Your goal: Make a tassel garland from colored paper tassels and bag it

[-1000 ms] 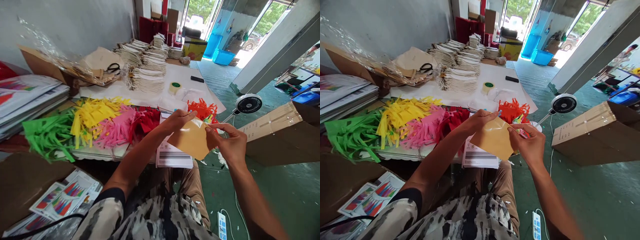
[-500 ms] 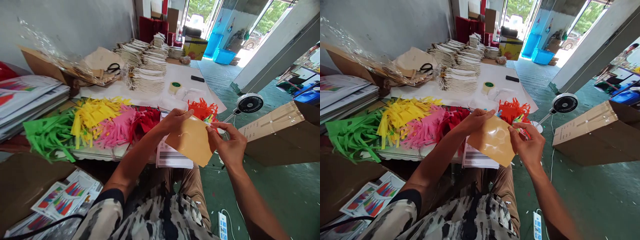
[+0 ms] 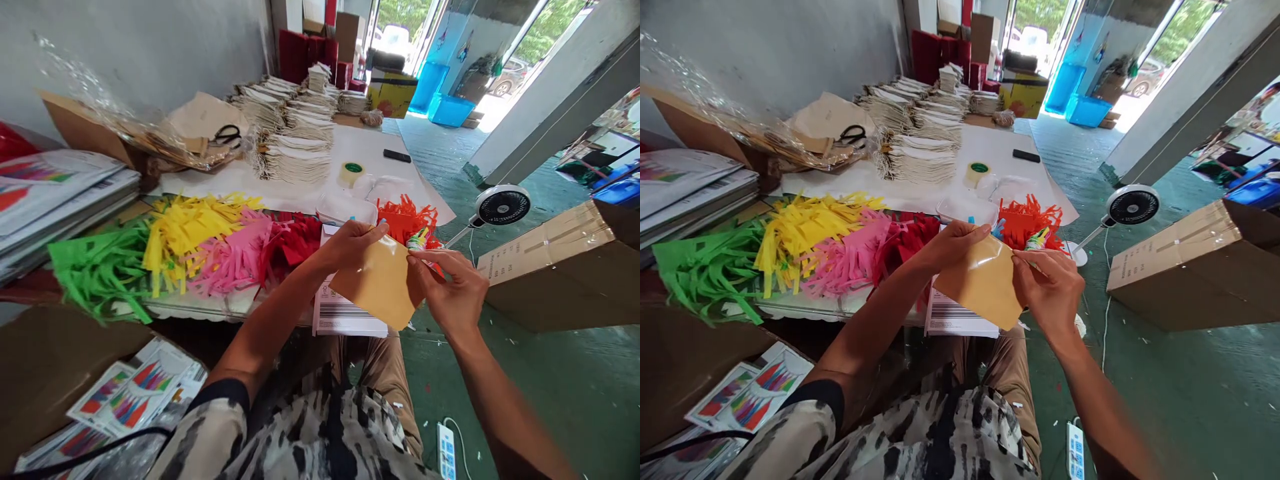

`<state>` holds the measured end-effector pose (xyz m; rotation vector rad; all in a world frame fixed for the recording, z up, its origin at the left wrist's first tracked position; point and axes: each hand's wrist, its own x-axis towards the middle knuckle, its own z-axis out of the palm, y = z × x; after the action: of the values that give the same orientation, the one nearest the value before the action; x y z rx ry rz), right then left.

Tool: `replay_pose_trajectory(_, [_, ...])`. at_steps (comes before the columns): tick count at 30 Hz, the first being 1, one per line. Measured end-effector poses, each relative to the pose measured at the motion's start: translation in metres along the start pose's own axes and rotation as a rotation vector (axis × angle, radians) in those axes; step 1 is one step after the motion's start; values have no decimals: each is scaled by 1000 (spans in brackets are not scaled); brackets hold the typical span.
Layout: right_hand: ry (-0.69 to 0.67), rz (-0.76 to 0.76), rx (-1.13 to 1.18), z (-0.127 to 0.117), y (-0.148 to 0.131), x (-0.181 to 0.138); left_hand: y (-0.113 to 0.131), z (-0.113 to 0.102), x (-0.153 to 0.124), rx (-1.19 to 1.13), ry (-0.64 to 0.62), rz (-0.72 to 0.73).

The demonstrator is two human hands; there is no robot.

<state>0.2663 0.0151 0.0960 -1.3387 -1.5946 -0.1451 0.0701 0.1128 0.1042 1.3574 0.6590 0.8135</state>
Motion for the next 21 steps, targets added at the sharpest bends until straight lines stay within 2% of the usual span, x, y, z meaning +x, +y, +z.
replay_pose_trajectory(2, [-39,95,38,-2,-1,0,2,-3,-4,-6,-41,-15])
replay_pose_trajectory(5, [-187,195,112,-7,-2,2,7,-12,-9,18,-126,-44])
replay_pose_trajectory(7, [-270,194,124,-11,-2,3,11,-17,-10,67,-167,-36])
replay_pose_trajectory(10, [-324,175,125,-15,-6,6,14,-19,-8,156,-202,0])
replay_pose_trajectory(16, [-360,124,143,-16,-12,12,10,-7,-8,150,-165,114])
replay_pose_trajectory(21, [-263,-1,47,-16,-10,6,8,-2,-10,150,-159,155])
